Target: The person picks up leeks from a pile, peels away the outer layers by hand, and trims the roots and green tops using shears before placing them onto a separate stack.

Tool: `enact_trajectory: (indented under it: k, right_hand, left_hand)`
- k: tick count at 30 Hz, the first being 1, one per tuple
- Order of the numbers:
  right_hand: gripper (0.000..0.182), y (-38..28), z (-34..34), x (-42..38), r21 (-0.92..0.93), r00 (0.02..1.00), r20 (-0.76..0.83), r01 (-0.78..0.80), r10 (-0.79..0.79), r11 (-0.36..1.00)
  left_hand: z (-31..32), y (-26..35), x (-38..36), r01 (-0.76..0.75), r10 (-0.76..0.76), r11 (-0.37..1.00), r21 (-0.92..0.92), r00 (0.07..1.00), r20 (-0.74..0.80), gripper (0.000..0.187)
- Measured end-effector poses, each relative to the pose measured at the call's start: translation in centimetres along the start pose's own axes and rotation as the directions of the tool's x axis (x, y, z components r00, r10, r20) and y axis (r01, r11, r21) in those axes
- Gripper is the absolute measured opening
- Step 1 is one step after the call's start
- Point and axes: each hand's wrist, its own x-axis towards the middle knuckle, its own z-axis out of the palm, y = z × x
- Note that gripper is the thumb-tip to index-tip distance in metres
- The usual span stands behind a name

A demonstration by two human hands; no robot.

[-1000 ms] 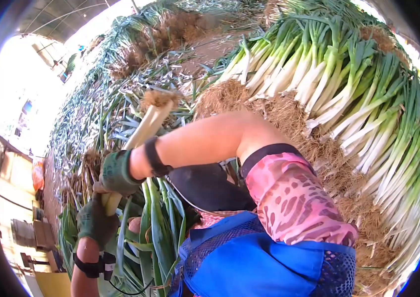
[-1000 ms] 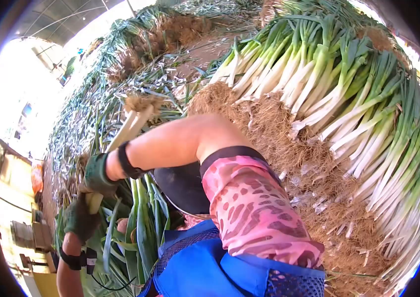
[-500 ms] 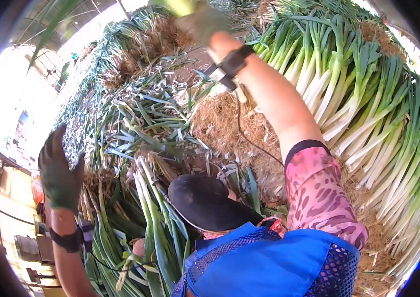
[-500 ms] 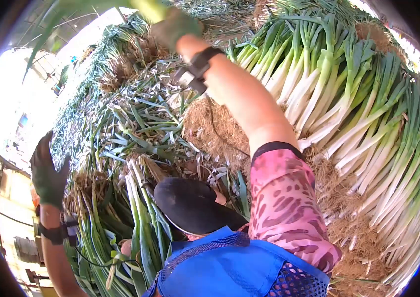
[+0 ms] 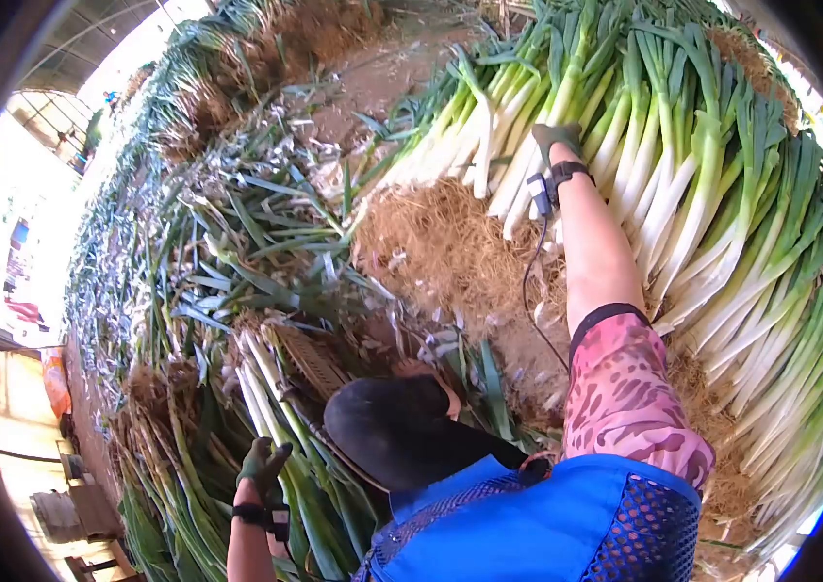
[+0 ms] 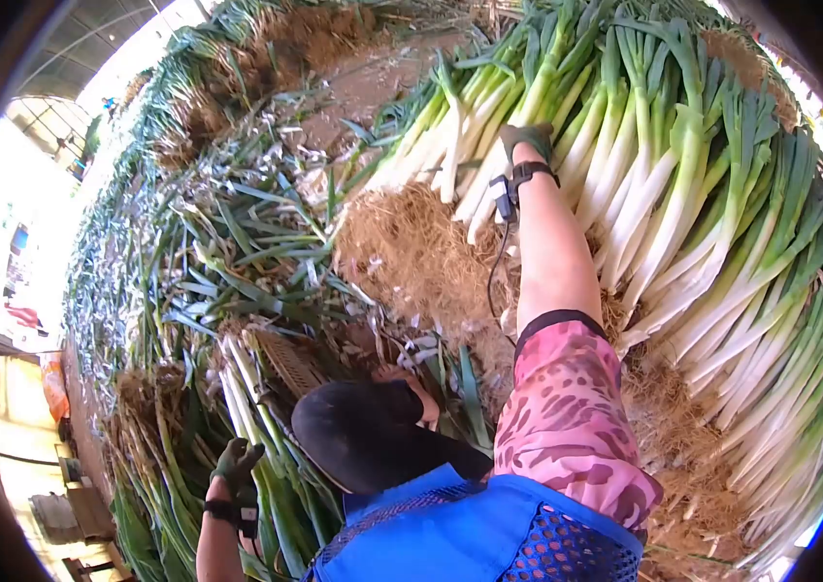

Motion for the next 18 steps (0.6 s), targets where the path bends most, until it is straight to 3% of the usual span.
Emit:
enact_trajectory:
  k: [1, 2, 3, 5, 6, 7, 8, 9, 11, 12, 13, 14, 15, 16, 17, 18]
  right_hand:
    - [0.094, 0.7, 0.6, 1.3, -0.017, 1.0, 0.009, 0.03, -0.029, 0.999]
    - [0.095, 0.9, 0.4, 1.4, -0.059, 1.0, 0.001, 0.016, -0.016, 0.998]
    - [0.097, 0.6, 0.4, 1.4, -0.098, 1.0, -0.002, 0.012, -0.013, 0.995]
    - [0.097, 2.8, 3.5, 6.9, -0.047, 0.994, -0.072, 0.08, -0.084, 0.996]
    - [0.096, 2.8, 4.1, 7.6, -0.031, 0.994, -0.048, 0.093, -0.094, 0.995]
    - [0.095, 2.8, 3.8, 7.4, -0.029, 0.994, -0.017, 0.104, -0.104, 0.994]
    - [0.094, 2.7, 3.6, 7.6, -0.037, 0.994, 0.026, 0.111, -0.11, 0.993]
    - [0.093, 2.6, 3.6, 8.0, -0.06, 0.992, 0.062, 0.118, -0.114, 0.991]
    - [0.092, 2.3, 4.5, 9.7, -0.196, 0.987, 0.069, 0.158, -0.147, 0.968]
    - [0.093, 0.6, 2.6, 3.9, -0.36, 0.961, -0.034, 0.245, -0.275, 0.9]
    - [0.095, -0.9, 1.0, -3.4, -0.519, 0.902, -0.119, 0.299, -0.414, 0.801]
    - [0.097, -1.2, 1.4, -6.2, -0.526, 0.828, -0.094, 0.43, -0.553, 0.734]
    - [0.088, -1.3, 2.9, -8.0, -0.344, 0.793, -0.031, 0.562, -0.608, 0.752]
    - [0.073, -0.5, 5.5, -8.9, -0.193, 0.672, 0.171, 0.74, -0.721, 0.644]
    - [0.058, 0.2, 8.2, -9.7, 0.026, 0.504, 0.361, 0.835, -0.785, 0.549]
    - [0.048, 0.7, 9.6, -15.0, 0.205, 0.311, 0.589, 0.836, -0.746, 0.509]
  left_hand:
    - [0.9, 0.0, 0.7, 0.054, -0.049, 0.996, -0.066, 0.996, 0.075, 0.071]
    - [2.9, -4.4, 3.4, 0.025, -0.023, 0.999, -0.021, 0.998, 0.054, 0.07]
    - [2.8, -2.0, 3.4, 0.113, -0.118, 0.991, 0.071, 0.99, 0.079, 0.071]
    - [1.7, 3.4, 1.4, 0.09, -0.084, 0.98, 0.18, 0.996, -0.037, 0.075]
    - [2.1, 4.3, 1.0, 0.138, -0.11, 0.921, 0.363, 0.989, -0.097, 0.082]
    - [1.9, 6.4, 0.3, 0.173, -0.169, 0.883, 0.437, 0.984, -0.047, 0.09]
    - [2.8, 5.0, 0.9, 0.219, -0.222, 0.88, 0.422, 0.974, -0.042, 0.104]
    - [3.8, 4.0, 0.7, 0.232, -0.189, 0.875, 0.426, 0.972, -0.141, 0.121]
    - [2.7, 4.6, -0.1, 0.43, -0.394, 0.815, 0.388, 0.903, -0.173, 0.131]
    - [2.0, 4.5, -0.5, 0.522, -0.486, 0.798, 0.3, 0.853, -0.191, 0.129]
    - [1.7, 1.9, 0.0, 0.532, -0.528, 0.844, 0.062, 0.846, -0.068, 0.11]
    - [3.8, -4.3, 2.4, 0.053, -0.074, 0.972, 0.228, 0.994, 0.083, 0.093]
    - [4.1, -5.3, 2.0, 0.024, -0.026, 0.999, 0.023, 0.995, 0.1, 0.079]
    - [4.4, -5.0, 1.3, 0.039, -0.026, 0.989, -0.146, 0.995, 0.091, 0.066]
    - [4.5, -4.9, 0.6, 0.058, -0.038, 0.963, -0.265, 0.996, 0.081, 0.053]
    - [4.6, -4.6, 0.0, 0.087, -0.066, 0.928, -0.363, 0.995, 0.069, 0.042]
